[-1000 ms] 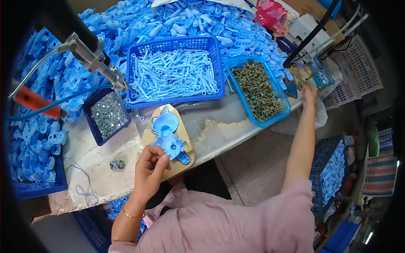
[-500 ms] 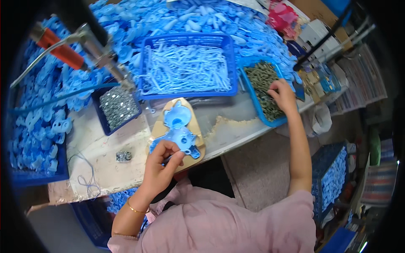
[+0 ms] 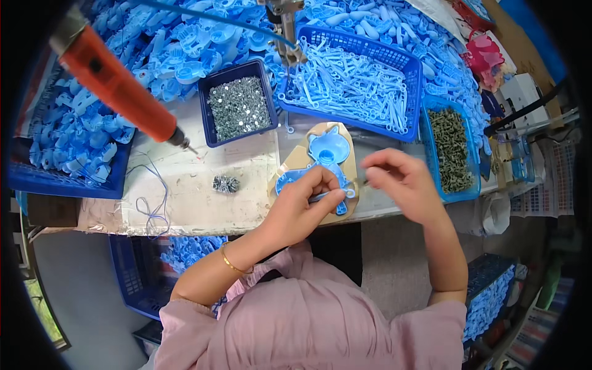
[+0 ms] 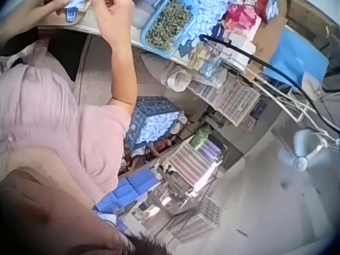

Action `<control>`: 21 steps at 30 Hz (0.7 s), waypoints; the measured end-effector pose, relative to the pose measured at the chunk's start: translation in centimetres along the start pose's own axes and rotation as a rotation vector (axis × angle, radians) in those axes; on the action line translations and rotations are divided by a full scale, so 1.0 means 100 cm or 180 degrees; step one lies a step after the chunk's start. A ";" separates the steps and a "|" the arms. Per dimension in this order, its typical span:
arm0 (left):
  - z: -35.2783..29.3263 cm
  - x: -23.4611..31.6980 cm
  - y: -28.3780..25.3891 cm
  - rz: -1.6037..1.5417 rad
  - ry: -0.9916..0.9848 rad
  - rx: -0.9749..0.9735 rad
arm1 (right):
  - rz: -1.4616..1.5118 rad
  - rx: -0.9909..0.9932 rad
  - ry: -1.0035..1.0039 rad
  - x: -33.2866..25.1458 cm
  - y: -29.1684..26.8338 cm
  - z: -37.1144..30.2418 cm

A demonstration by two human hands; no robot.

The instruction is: Assembling small plastic toy components using manual and pneumatic tools at a factory workbench.

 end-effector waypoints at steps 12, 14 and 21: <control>-0.003 0.003 0.001 0.0058 -0.0104 -0.0075 | 0.0090 -0.0471 0.0040 -0.002 0.036 -0.001; -0.004 0.003 -0.001 0.0269 0.0011 0.0022 | -0.0088 -0.0482 0.0088 -0.004 0.038 -0.002; -0.008 0.025 -0.005 0.1777 0.0407 0.0389 | -0.0689 -0.0084 -0.0210 -0.015 0.037 -0.003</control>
Point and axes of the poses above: each hand's wrist, its own z-axis towards the middle knuckle, its own y-axis out of the palm, x = y × z, the point moved 10 cm from there along z, towards the middle knuckle, and after that the axes turned 5 degrees about z, right-handed, at the moved point
